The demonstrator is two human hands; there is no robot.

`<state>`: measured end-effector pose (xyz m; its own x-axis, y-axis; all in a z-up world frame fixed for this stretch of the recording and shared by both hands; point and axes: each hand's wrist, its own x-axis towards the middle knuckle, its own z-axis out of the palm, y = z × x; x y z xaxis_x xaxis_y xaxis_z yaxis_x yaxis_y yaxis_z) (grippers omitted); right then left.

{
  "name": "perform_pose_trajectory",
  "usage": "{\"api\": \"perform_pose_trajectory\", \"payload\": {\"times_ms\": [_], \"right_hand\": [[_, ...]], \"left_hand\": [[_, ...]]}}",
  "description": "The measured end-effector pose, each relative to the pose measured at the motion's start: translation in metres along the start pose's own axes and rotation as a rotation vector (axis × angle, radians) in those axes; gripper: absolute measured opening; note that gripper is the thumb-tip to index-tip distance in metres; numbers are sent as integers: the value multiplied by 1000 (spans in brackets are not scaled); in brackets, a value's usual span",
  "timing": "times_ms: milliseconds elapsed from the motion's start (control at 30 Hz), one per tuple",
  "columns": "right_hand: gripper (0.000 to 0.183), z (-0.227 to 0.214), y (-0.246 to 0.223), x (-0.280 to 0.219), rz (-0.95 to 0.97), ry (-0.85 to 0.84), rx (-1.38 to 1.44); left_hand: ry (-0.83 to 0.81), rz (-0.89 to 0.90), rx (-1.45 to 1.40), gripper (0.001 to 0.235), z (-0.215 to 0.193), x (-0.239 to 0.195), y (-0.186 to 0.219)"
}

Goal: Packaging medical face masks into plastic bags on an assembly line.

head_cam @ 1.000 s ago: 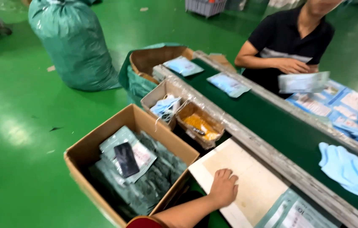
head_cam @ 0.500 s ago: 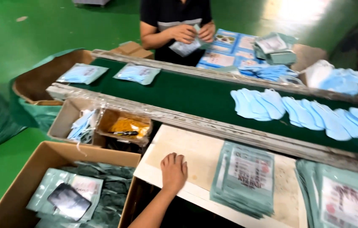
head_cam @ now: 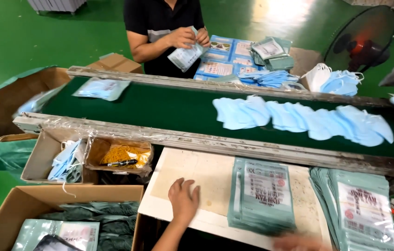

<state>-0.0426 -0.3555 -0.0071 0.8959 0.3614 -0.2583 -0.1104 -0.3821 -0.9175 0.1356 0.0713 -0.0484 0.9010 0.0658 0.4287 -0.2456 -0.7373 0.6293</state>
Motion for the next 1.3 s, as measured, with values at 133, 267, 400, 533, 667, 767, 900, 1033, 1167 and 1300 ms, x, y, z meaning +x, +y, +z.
{"api": "perform_pose_trajectory", "payload": {"times_ms": [133,267,400,533,667,767,900,1033,1167,1300], "right_hand": [[39,-32,-156,118,-262,240,-146],[55,-23,-204,254,-454,321,-320],[72,-40,-142,390,-479,695,-602],[83,-48,-100,450,-399,906,-676],[74,-38,-130,426,-247,843,-871],[63,-46,-140,415,-95,733,-660],[53,-62,-105,411,-475,790,-115],[61,-20,-137,326,-444,355,932],[73,22,-125,254,-541,151,629],[91,69,-123,218,-359,-219,259]], "left_hand": [[102,69,-167,38,-47,64,21],[208,306,-139,50,-44,172,40],[-142,4,225,87,14,268,22],[-301,-192,334,108,78,313,16],[-313,-275,12,99,111,318,53],[-253,-256,-182,102,131,312,64],[-173,-90,-444,91,70,267,78],[-328,200,-687,77,-2,187,78],[-480,174,-668,66,-44,118,35],[-551,112,-212,74,-82,50,23]]}}
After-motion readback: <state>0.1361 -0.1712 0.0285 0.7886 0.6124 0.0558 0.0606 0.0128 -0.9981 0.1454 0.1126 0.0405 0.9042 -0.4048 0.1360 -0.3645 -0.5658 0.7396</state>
